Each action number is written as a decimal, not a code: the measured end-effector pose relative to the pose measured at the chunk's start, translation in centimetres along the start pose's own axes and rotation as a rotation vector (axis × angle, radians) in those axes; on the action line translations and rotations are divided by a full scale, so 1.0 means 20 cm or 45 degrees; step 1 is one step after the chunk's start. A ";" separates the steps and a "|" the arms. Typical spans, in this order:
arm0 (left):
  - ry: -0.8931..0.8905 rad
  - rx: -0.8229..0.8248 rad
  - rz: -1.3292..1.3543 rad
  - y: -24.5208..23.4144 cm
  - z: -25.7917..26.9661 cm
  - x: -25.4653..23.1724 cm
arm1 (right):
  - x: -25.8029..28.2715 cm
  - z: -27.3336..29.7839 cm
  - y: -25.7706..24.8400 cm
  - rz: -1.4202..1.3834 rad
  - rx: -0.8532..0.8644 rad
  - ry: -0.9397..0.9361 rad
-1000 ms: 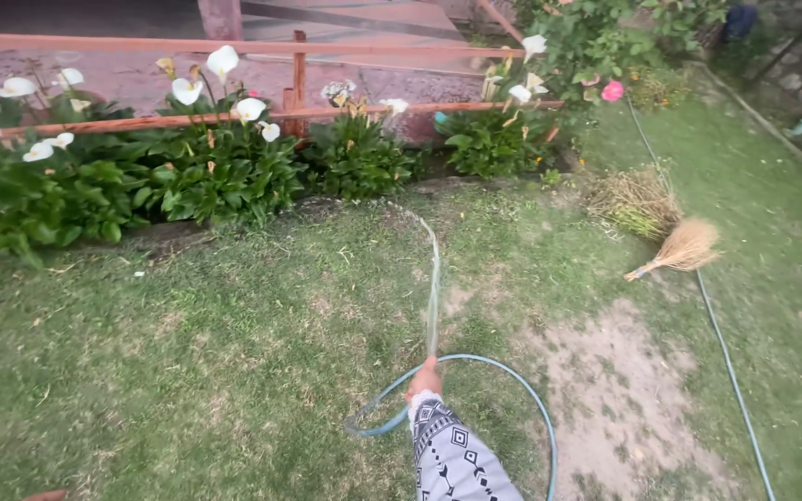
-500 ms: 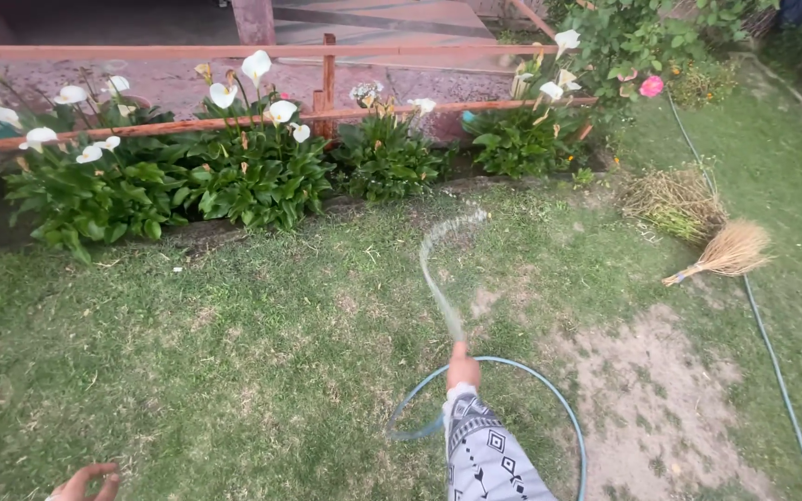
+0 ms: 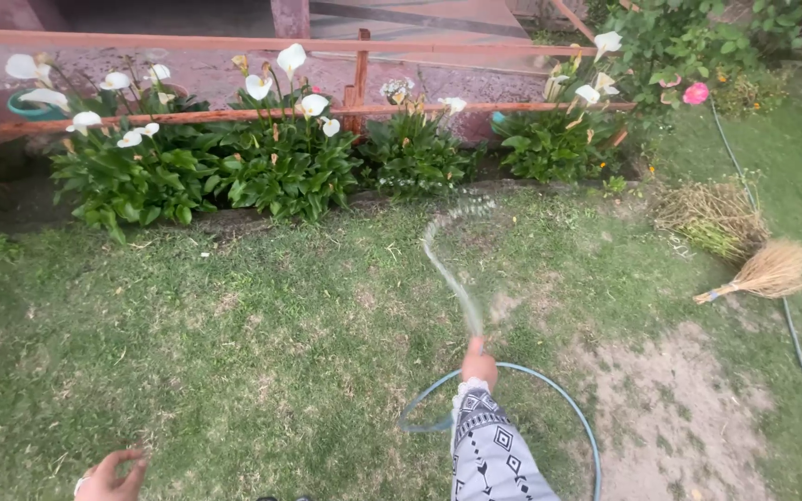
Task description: Watering various plants, including flowers and a small tree, in a garden using a hose.
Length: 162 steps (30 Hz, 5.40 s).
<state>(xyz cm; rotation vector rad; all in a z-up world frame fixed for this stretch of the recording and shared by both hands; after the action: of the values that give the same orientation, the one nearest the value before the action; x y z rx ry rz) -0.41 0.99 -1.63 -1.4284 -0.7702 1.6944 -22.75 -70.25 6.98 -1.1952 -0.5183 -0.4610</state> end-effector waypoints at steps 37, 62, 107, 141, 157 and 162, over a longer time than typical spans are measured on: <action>-0.183 -0.007 0.049 -0.21 0.43 -0.02 | 0.67 0.73 0.28 0.319 0.309 -0.452; -0.110 0.219 0.120 -0.24 0.40 -0.49 | 0.35 0.70 0.21 0.302 0.257 -0.254; -0.050 0.289 0.087 -0.33 0.39 -0.69 | -0.29 0.34 -0.30 0.252 0.031 0.201; 0.135 0.232 -0.065 -0.06 0.13 -0.39 | -0.77 0.04 -0.38 -0.105 -0.180 0.519; 0.381 0.136 0.097 0.20 -0.05 -0.24 | -0.77 -0.06 -0.45 -0.244 -0.329 0.566; 0.574 -0.038 0.109 0.30 -0.11 -0.17 | -0.70 -0.06 -0.49 -0.256 -0.347 0.524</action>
<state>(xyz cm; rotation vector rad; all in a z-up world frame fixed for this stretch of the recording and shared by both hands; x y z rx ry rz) 1.00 -5.06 -5.36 -1.7991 -0.4890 1.3478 -39.48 -73.45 5.63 -1.2681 -0.2234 -0.9499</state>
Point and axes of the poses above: each hand's wrist, its own z-axis away from the middle knuckle, its own y-axis out of the palm, x = y × z, the point moved 2 cm from there along -z, towards the middle knuckle, and after that the axes turned 1 degree about z, right-handed, at the moved point
